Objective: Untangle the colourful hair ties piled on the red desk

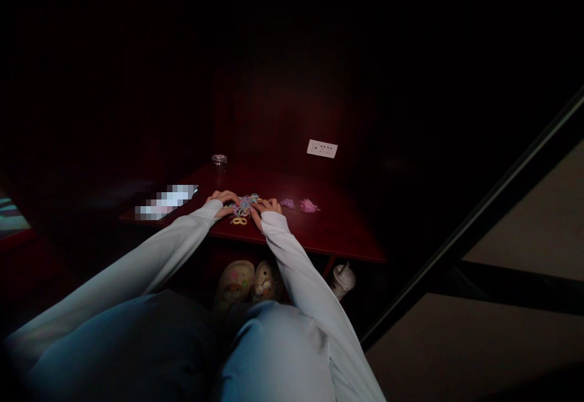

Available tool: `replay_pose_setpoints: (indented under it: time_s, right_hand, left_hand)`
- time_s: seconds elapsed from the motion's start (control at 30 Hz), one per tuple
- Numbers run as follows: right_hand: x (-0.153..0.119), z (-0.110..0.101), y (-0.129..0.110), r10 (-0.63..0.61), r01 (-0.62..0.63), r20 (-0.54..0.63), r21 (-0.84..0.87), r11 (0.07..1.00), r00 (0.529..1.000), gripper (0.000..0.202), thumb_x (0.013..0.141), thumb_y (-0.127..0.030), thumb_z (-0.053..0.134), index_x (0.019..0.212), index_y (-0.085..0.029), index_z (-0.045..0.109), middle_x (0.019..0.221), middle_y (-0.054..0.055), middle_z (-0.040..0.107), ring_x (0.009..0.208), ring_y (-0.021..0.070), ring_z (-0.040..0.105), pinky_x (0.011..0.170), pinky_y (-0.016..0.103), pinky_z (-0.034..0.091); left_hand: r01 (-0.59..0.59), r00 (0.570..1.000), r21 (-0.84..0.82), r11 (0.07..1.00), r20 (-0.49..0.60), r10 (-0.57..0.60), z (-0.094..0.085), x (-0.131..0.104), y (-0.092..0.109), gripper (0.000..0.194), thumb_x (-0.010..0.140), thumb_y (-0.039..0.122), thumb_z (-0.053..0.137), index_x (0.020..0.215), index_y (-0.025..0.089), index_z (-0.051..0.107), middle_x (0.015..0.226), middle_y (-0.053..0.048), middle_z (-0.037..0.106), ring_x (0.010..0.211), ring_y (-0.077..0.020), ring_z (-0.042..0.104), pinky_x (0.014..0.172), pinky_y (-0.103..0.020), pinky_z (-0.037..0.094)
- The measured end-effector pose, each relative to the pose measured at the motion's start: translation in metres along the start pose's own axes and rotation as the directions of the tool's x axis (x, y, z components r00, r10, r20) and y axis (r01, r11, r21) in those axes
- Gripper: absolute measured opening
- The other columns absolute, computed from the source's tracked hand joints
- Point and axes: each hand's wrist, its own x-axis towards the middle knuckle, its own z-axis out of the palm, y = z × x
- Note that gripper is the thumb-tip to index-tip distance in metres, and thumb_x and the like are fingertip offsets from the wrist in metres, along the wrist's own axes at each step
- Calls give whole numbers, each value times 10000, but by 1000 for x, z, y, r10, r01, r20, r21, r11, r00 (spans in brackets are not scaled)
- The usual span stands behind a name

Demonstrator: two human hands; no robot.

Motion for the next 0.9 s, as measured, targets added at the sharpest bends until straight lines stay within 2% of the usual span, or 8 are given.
replay_pose_setpoints:
  time_s: [0.1, 0.23, 0.33, 0.43, 0.53, 0.63, 0.77, 0.9]
  right_hand:
    - [0, -1, -2, -17, 17, 0, -27, 999, 1000, 373, 1055, -412, 478, 1339, -314, 699, 1401, 37, 634, 1200, 255, 438, 1028, 390, 376]
    - [-1, 0, -4, -138, 141, 49, -59, 988, 989, 356, 1042, -426, 511, 1355, -389, 679, 1474, -5, 587, 1217, 255, 431, 1033, 395, 374]
    - [-2, 0, -4, -159, 161, 52, -46, 986, 986, 345, 1049, -424, 498, 1307, -360, 718, 1444, -2, 619, 1220, 248, 432, 1034, 389, 374]
    - [-1, 1, -2, -101, 101, 17, -11, 995, 995, 345, 1050, -397, 499, 1275, -302, 742, 1355, 23, 679, 1195, 242, 450, 1029, 377, 379]
    - [0, 2, 1, -49, 49, -19, 31, 998, 999, 343, 1043, -361, 513, 1287, -261, 732, 1308, 37, 704, 1171, 242, 463, 1030, 372, 379]
    - [2, 3, 4, -29, 31, -37, 52, 998, 999, 361, 1043, -347, 501, 1320, -242, 707, 1301, 53, 703, 1163, 246, 459, 1036, 381, 374]
    - [2, 3, 5, 13, -11, -54, 53, 999, 998, 371, 1044, -354, 488, 1318, -236, 708, 1296, 73, 692, 1161, 254, 444, 1042, 392, 366]
    - [0, 0, 2, -2, 2, -28, 31, 1000, 1000, 408, 1040, -358, 497, 1415, -284, 639, 1361, 57, 653, 1159, 254, 442, 1031, 387, 376]
  left_hand:
    - [-19, 1000, -18, 1000, -19, 19, 3, 3, -7, 191, 804, 283, 676, 974, 300, 761, 1218, 11, 700, 1126, -275, 522, 993, -441, 381]
    - [-91, 994, -44, 995, -62, 88, 10, 9, -17, 264, 796, 255, 641, 1041, 272, 737, 1154, -15, 698, 1080, -257, 563, 1024, -430, 450]
    - [-136, 981, -90, 987, -151, 122, 16, 14, -24, 338, 769, 217, 627, 1095, 230, 716, 1278, -59, 635, 1147, -255, 589, 1065, -420, 487]
    - [-128, 974, -138, 982, -204, 98, 24, 17, -29, 356, 786, 228, 611, 1128, 219, 705, 1432, -81, 533, 1193, -250, 615, 1077, -404, 517]
    - [-74, 984, -126, 989, -173, 51, 31, 20, -33, 363, 823, 288, 609, 1170, 231, 701, 1480, -81, 528, 1270, -275, 603, 1120, -423, 496]
    - [-53, 994, -82, 995, -95, 45, 34, 22, -35, 434, 827, 334, 608, 1238, 220, 688, 1438, -92, 603, 1330, -303, 575, 1169, -445, 445]
    - [-129, 992, -77, 989, 1, 129, 32, 22, -34, 517, 804, 362, 603, 1298, 222, 665, 1334, -80, 693, 1234, -298, 642, 1121, -439, 482]
    - [-182, 983, -108, 977, -15, 182, 30, 19, -30, 506, 814, 389, 580, 1279, 212, 668, 1301, -88, 712, 1186, -290, 667, 1080, -422, 508]
